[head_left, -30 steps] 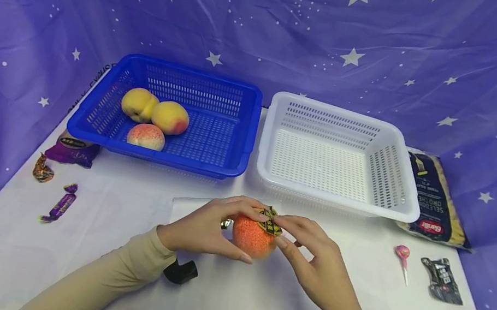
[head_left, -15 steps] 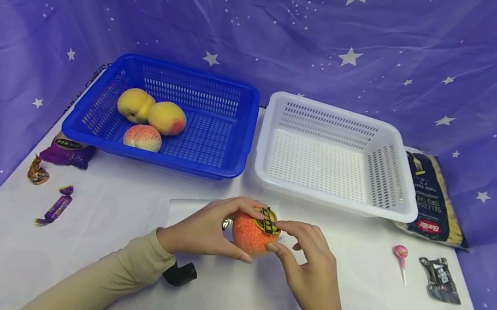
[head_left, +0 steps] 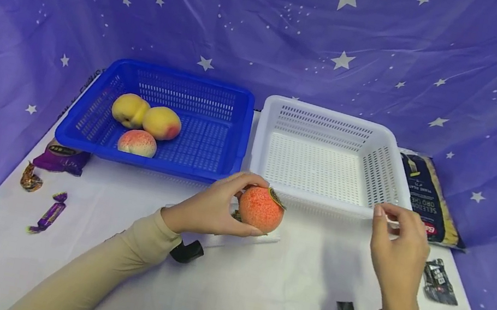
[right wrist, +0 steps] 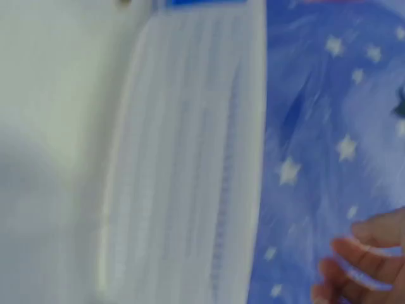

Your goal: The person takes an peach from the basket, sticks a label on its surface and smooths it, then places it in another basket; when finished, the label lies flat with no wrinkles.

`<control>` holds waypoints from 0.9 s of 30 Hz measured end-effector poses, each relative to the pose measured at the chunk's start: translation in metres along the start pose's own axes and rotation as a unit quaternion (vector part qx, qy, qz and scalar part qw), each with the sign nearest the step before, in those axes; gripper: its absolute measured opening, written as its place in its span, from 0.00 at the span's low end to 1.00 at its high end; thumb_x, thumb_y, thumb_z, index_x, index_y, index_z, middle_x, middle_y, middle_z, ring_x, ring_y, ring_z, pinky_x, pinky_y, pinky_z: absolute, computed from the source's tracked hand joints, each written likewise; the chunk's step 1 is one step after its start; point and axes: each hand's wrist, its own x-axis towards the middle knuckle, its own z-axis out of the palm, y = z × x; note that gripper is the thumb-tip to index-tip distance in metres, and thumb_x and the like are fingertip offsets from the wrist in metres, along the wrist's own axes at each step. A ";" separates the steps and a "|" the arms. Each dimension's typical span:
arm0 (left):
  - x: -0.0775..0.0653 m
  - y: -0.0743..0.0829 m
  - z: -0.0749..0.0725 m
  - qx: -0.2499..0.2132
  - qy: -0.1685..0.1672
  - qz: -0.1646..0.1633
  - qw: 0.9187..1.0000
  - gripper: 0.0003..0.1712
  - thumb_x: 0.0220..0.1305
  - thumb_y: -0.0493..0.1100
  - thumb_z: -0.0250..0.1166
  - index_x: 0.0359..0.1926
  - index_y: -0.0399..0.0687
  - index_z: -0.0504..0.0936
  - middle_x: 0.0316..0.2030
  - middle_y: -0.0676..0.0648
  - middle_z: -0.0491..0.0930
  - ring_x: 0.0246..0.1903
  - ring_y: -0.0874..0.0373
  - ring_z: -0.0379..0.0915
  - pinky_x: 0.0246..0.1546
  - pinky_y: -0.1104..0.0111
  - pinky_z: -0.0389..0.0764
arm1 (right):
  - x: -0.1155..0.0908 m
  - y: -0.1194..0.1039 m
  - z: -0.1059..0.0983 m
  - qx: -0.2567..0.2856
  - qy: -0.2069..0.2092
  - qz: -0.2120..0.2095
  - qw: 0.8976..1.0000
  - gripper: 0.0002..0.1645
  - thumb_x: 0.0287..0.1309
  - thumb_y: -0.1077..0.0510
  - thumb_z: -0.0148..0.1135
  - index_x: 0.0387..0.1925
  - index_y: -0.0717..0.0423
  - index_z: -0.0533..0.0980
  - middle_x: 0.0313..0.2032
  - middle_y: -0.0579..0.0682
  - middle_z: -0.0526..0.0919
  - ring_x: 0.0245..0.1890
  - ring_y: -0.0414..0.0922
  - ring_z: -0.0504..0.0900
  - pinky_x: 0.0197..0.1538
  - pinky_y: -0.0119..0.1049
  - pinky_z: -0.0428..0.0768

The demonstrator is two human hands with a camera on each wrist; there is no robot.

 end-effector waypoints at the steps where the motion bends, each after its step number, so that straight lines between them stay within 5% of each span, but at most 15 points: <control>1: 0.005 0.000 -0.002 0.004 0.003 0.005 1.000 0.38 0.39 0.54 0.72 0.52 0.58 0.66 0.48 0.60 0.66 0.44 0.67 0.65 0.40 0.72 0.74 | 0.005 0.008 -0.001 -0.015 0.002 0.018 1.000 0.18 0.57 0.53 0.54 0.42 0.62 0.76 0.42 0.58 0.76 0.42 0.51 0.70 0.43 0.37 0.65; 6: 0.033 0.001 -0.012 0.018 0.008 0.004 1.000 0.35 0.39 0.54 0.71 0.50 0.56 0.67 0.48 0.57 0.65 0.45 0.66 0.66 0.40 0.71 0.75 | 0.023 0.045 0.002 -0.042 -0.043 0.067 0.996 0.28 0.58 0.51 0.51 0.56 0.64 0.66 0.57 0.65 0.63 0.58 0.61 0.56 0.54 0.58 0.55; 13: 0.093 -0.010 -0.017 0.109 -0.010 -0.045 0.993 0.37 0.39 0.53 0.71 0.50 0.50 0.65 0.48 0.51 0.64 0.44 0.62 0.66 0.39 0.71 0.75 | 0.028 0.065 0.015 -0.075 -0.168 0.111 0.977 0.42 0.61 0.41 0.41 0.66 0.64 0.44 0.65 0.69 0.42 0.64 0.66 0.42 0.57 0.64 0.48; 20: 0.146 -0.029 -0.010 0.195 -0.067 -0.083 0.975 0.41 0.39 0.52 0.70 0.55 0.47 0.62 0.50 0.48 0.64 0.42 0.59 0.67 0.38 0.70 0.75 | 0.027 0.062 0.022 -0.097 -0.160 0.110 0.976 0.41 0.62 0.40 0.38 0.64 0.67 0.49 0.63 0.71 0.46 0.61 0.69 0.48 0.55 0.65 0.52; 27: 0.176 -0.040 -0.017 0.214 -0.130 -0.125 0.960 0.36 0.41 0.50 0.68 0.54 0.55 0.66 0.48 0.47 0.63 0.40 0.57 0.66 0.39 0.67 0.73 | 0.028 0.063 0.025 -0.108 -0.143 0.093 0.979 0.38 0.63 0.42 0.38 0.60 0.71 0.58 0.62 0.72 0.47 0.61 0.69 0.49 0.54 0.65 0.54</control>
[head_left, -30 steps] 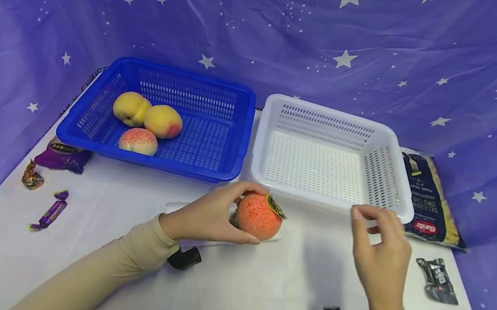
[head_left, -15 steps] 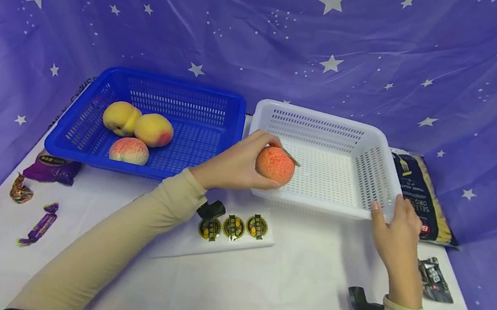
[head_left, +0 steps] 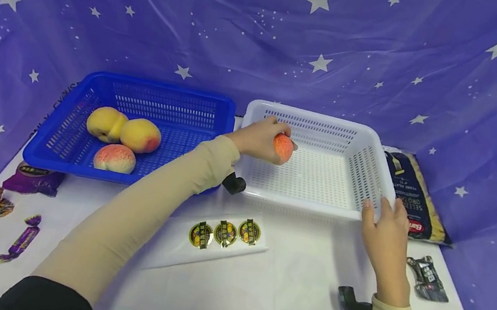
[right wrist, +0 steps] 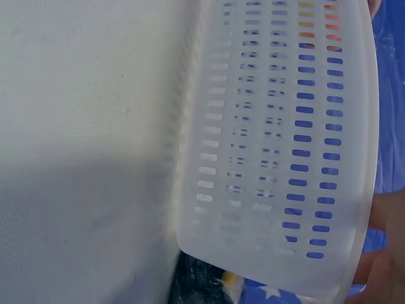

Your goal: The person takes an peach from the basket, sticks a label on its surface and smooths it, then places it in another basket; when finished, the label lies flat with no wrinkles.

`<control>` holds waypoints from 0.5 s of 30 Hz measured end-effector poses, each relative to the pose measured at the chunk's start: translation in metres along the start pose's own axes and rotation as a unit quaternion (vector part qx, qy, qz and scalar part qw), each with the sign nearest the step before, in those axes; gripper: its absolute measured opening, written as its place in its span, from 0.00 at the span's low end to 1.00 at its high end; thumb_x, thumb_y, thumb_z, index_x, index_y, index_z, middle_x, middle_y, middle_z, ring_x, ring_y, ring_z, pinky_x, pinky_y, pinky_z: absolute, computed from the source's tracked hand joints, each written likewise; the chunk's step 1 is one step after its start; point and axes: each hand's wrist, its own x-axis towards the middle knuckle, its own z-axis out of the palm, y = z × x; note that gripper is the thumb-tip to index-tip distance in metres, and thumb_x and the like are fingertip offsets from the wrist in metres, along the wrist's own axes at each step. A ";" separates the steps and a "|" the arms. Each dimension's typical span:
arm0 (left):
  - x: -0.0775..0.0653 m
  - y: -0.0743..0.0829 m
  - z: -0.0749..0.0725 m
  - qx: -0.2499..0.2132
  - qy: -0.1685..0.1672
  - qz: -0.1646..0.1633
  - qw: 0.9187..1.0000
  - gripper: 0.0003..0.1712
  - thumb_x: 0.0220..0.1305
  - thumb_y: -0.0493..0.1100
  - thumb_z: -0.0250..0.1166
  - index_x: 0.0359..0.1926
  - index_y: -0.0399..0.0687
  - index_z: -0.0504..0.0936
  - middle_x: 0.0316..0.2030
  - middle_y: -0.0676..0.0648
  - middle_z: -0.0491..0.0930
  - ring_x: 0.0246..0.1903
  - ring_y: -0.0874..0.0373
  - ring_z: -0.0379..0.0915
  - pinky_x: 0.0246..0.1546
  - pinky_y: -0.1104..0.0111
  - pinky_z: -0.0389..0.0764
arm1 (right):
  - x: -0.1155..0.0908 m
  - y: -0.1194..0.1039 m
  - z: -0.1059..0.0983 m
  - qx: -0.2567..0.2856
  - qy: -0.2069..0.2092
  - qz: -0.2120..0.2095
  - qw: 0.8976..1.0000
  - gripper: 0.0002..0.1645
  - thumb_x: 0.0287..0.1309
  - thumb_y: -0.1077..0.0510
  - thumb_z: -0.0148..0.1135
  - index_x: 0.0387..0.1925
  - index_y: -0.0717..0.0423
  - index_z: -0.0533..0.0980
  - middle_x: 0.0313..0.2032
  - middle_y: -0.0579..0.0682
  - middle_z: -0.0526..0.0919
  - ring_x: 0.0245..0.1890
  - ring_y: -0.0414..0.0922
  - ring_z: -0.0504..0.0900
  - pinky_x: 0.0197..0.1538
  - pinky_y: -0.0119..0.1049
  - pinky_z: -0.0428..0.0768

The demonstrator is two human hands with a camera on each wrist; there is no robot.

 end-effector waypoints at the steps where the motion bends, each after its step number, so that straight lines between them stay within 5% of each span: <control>1: 0.001 0.001 -0.004 0.004 -0.009 -0.001 1.000 0.34 0.41 0.49 0.68 0.53 0.55 0.67 0.47 0.47 0.63 0.40 0.57 0.66 0.39 0.67 0.73 | 0.000 0.000 0.000 0.001 0.004 -0.001 1.000 0.37 0.63 0.43 0.38 0.59 0.71 0.58 0.62 0.72 0.48 0.61 0.69 0.49 0.55 0.65 0.54; 8: 0.011 0.006 -0.023 0.051 -0.022 0.010 0.998 0.30 0.41 0.49 0.67 0.49 0.52 0.71 0.46 0.47 0.66 0.41 0.57 0.65 0.39 0.68 0.72 | 0.000 0.000 -0.003 0.008 0.001 0.003 1.000 0.37 0.63 0.42 0.38 0.59 0.71 0.58 0.63 0.72 0.46 0.61 0.70 0.49 0.55 0.65 0.53; 15: 0.032 0.002 -0.008 0.065 -0.055 -0.020 0.996 0.30 0.41 0.41 0.68 0.51 0.51 0.71 0.46 0.46 0.64 0.41 0.55 0.63 0.39 0.68 0.70 | -0.002 0.003 -0.002 0.009 -0.005 0.003 1.000 0.39 0.62 0.40 0.37 0.60 0.69 0.58 0.63 0.71 0.46 0.61 0.69 0.49 0.54 0.66 0.55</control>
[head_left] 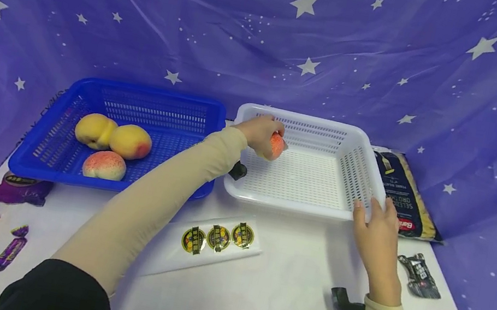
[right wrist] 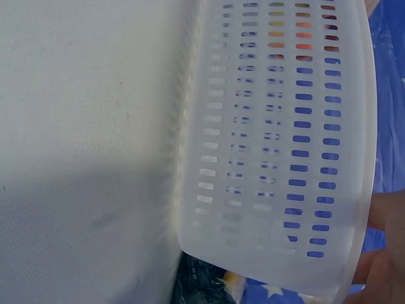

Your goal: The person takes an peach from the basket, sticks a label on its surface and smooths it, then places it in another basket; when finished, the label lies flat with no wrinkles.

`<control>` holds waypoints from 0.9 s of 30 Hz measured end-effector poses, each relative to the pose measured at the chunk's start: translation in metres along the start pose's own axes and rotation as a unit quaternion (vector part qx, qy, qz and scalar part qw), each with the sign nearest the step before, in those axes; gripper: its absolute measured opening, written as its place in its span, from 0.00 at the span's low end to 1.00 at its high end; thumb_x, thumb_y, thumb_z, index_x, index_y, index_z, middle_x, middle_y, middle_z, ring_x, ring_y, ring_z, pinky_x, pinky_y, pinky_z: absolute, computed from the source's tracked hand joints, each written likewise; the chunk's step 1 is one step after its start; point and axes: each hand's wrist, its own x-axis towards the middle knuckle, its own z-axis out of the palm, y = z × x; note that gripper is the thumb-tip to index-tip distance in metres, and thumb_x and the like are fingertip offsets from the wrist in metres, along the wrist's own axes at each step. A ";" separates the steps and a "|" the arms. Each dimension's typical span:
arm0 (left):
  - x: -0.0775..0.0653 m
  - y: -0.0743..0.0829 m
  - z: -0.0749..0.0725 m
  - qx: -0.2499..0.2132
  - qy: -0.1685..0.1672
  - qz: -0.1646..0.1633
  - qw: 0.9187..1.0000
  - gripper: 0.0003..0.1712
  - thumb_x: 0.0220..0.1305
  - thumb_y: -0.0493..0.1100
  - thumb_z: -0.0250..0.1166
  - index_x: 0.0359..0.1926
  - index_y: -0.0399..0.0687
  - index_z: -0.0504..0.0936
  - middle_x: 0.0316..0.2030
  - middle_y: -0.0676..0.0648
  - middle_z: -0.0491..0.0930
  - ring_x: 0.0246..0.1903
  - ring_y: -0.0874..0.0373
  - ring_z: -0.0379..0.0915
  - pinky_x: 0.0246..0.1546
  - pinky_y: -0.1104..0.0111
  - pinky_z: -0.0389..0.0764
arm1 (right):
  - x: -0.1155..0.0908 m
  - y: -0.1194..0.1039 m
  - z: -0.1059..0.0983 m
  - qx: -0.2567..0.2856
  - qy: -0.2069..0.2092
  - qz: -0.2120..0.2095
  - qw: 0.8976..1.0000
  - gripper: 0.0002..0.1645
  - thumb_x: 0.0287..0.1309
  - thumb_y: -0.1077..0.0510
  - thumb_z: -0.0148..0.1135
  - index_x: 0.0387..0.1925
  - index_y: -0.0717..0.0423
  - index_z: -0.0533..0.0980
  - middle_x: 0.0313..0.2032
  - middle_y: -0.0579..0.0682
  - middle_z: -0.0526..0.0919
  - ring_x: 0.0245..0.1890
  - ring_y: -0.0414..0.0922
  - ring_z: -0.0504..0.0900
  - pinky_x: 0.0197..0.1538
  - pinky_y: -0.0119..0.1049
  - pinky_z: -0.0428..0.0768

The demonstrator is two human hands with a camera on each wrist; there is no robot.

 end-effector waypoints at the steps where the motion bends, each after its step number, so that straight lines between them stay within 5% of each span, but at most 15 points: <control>1: 0.002 -0.002 0.003 0.003 -0.008 -0.008 1.000 0.31 0.40 0.39 0.67 0.51 0.52 0.71 0.46 0.47 0.64 0.41 0.55 0.62 0.38 0.68 0.70 | 0.000 -0.001 0.001 0.001 0.000 -0.002 1.000 0.39 0.62 0.39 0.37 0.60 0.69 0.58 0.63 0.71 0.46 0.61 0.69 0.49 0.54 0.65 0.55; 10: 0.006 -0.007 0.022 0.032 -0.046 -0.011 0.998 0.35 0.38 0.29 0.64 0.53 0.51 0.71 0.44 0.47 0.65 0.41 0.55 0.60 0.39 0.69 0.67 | -0.001 -0.003 -0.001 0.003 0.001 0.005 1.000 0.41 0.62 0.38 0.38 0.61 0.68 0.56 0.64 0.69 0.46 0.62 0.68 0.49 0.55 0.65 0.54; 27: 0.002 -0.008 0.022 0.044 -0.053 -0.025 0.997 0.38 0.46 0.33 0.62 0.61 0.55 0.63 0.54 0.48 0.63 0.51 0.55 0.59 0.51 0.66 0.63 | -0.001 -0.003 -0.002 0.039 0.008 0.004 0.999 0.44 0.62 0.42 0.43 0.64 0.70 0.44 0.63 0.71 0.46 0.63 0.66 0.48 0.60 0.59 0.50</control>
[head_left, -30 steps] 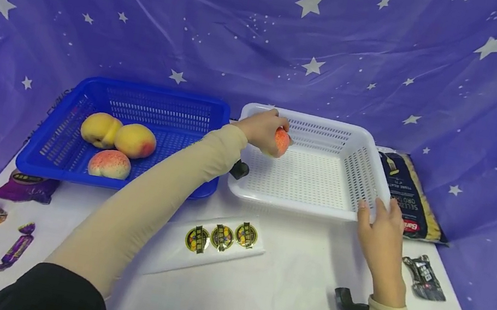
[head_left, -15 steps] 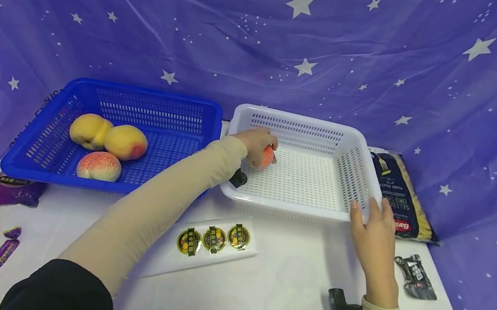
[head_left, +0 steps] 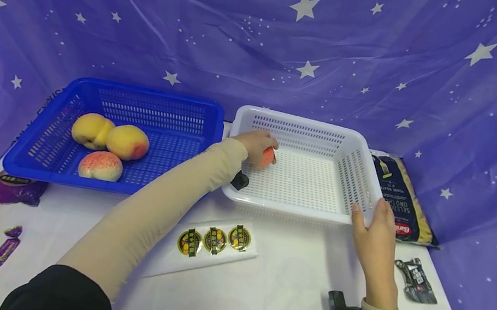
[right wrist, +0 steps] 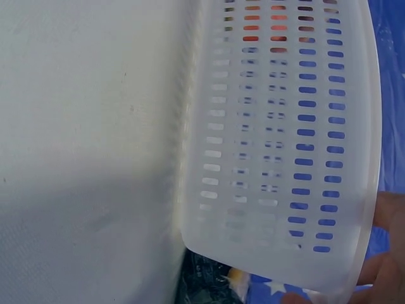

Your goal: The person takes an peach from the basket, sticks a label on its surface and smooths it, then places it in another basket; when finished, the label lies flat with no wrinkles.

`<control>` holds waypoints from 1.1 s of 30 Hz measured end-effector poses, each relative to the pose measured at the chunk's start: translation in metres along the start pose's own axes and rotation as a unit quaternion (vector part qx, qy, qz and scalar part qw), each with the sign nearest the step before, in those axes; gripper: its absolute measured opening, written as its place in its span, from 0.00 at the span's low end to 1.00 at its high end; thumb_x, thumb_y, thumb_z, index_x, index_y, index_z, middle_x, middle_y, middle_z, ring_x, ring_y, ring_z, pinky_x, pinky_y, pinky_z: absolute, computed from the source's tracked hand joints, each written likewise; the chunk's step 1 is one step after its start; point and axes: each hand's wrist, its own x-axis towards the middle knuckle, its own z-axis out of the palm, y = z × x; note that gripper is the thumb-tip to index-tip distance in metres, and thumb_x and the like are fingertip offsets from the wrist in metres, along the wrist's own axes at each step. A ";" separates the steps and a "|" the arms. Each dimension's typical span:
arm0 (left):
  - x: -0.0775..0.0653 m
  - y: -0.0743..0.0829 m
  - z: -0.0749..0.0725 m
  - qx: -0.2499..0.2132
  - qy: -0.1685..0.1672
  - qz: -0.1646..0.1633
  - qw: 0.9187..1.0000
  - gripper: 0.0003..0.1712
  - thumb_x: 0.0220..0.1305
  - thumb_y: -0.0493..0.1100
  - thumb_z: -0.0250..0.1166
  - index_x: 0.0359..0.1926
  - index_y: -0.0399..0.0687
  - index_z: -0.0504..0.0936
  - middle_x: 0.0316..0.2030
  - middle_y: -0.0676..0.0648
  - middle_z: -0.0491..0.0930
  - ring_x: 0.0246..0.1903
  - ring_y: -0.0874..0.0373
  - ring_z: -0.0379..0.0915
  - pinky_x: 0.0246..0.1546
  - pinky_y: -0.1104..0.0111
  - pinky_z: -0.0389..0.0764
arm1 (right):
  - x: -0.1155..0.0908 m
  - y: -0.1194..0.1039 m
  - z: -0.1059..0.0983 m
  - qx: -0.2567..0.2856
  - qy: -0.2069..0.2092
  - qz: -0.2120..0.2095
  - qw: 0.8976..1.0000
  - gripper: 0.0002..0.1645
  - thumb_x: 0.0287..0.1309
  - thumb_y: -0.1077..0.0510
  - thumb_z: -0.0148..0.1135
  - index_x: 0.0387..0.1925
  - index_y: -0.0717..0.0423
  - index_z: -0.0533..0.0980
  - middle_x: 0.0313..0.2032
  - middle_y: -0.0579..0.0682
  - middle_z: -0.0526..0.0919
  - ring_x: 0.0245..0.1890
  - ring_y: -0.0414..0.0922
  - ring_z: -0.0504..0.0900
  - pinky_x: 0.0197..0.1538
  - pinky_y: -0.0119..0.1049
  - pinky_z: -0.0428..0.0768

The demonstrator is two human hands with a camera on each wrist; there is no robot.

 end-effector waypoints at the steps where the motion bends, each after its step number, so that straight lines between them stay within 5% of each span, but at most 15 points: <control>1: -0.003 -0.001 -0.001 -0.003 -0.001 0.003 1.000 0.38 0.47 0.33 0.62 0.61 0.56 0.63 0.55 0.49 0.62 0.52 0.55 0.59 0.51 0.66 0.64 | -0.001 -0.001 0.001 0.001 -0.001 -0.001 1.000 0.43 0.62 0.42 0.42 0.64 0.70 0.45 0.63 0.71 0.46 0.63 0.66 0.48 0.60 0.60 0.50; 7: -0.040 -0.006 -0.016 -0.053 0.053 0.067 0.995 0.35 0.50 0.37 0.60 0.61 0.57 0.62 0.62 0.48 0.57 0.58 0.54 0.56 0.50 0.64 0.67 | -0.003 -0.004 0.003 0.006 -0.006 0.002 1.000 0.43 0.62 0.42 0.41 0.65 0.68 0.44 0.64 0.70 0.44 0.63 0.66 0.46 0.60 0.60 0.49; 11: -0.104 -0.014 -0.021 -0.087 0.142 0.115 0.979 0.25 0.58 0.43 0.57 0.58 0.51 0.67 0.57 0.48 0.65 0.57 0.54 0.59 0.54 0.63 0.65 | -0.004 -0.005 0.004 0.017 -0.005 0.002 1.000 0.44 0.62 0.43 0.42 0.65 0.68 0.41 0.64 0.70 0.44 0.63 0.65 0.46 0.61 0.59 0.49; 15: -0.178 -0.025 -0.003 -0.145 0.208 0.112 0.961 0.18 0.61 0.49 0.56 0.52 0.52 0.72 0.47 0.53 0.73 0.49 0.59 0.67 0.50 0.63 0.68 | -0.007 -0.003 0.004 0.027 -0.007 0.005 1.000 0.44 0.62 0.44 0.43 0.65 0.68 0.41 0.65 0.69 0.44 0.63 0.65 0.46 0.61 0.58 0.48; 18: -0.224 -0.034 0.018 -0.181 0.228 0.076 0.954 0.15 0.61 0.53 0.55 0.48 0.58 0.74 0.44 0.58 0.75 0.46 0.64 0.69 0.44 0.65 0.72 | -0.009 0.000 0.004 0.034 -0.008 0.012 0.999 0.42 0.62 0.45 0.43 0.65 0.67 0.43 0.65 0.68 0.44 0.63 0.65 0.45 0.61 0.59 0.48; 21: -0.254 -0.043 0.040 -0.193 0.260 0.035 0.945 0.12 0.60 0.55 0.55 0.45 0.63 0.75 0.42 0.61 0.76 0.42 0.67 0.70 0.40 0.66 0.73 | -0.009 0.003 0.002 0.045 -0.003 0.015 0.999 0.38 0.62 0.49 0.43 0.65 0.66 0.45 0.66 0.66 0.44 0.64 0.64 0.47 0.61 0.58 0.49; 27: -0.281 -0.063 0.069 -0.220 0.345 -0.060 0.911 0.11 0.61 0.53 0.55 0.41 0.58 0.77 0.34 0.61 0.76 0.35 0.68 0.70 0.35 0.73 0.73 | 0.001 0.006 0.001 0.076 0.023 0.020 0.997 0.33 0.61 0.56 0.40 0.66 0.60 0.49 0.66 0.60 0.47 0.64 0.59 0.50 0.62 0.55 0.52; 33: -0.301 -0.079 0.088 -0.275 0.342 -0.179 0.881 0.15 0.61 0.57 0.52 0.37 0.55 0.77 0.26 0.53 0.76 0.27 0.63 0.71 0.28 0.73 0.70 | 0.006 0.003 0.005 0.076 0.025 0.034 0.996 0.32 0.58 0.60 0.38 0.65 0.62 0.50 0.65 0.61 0.50 0.62 0.60 0.54 0.61 0.54 0.54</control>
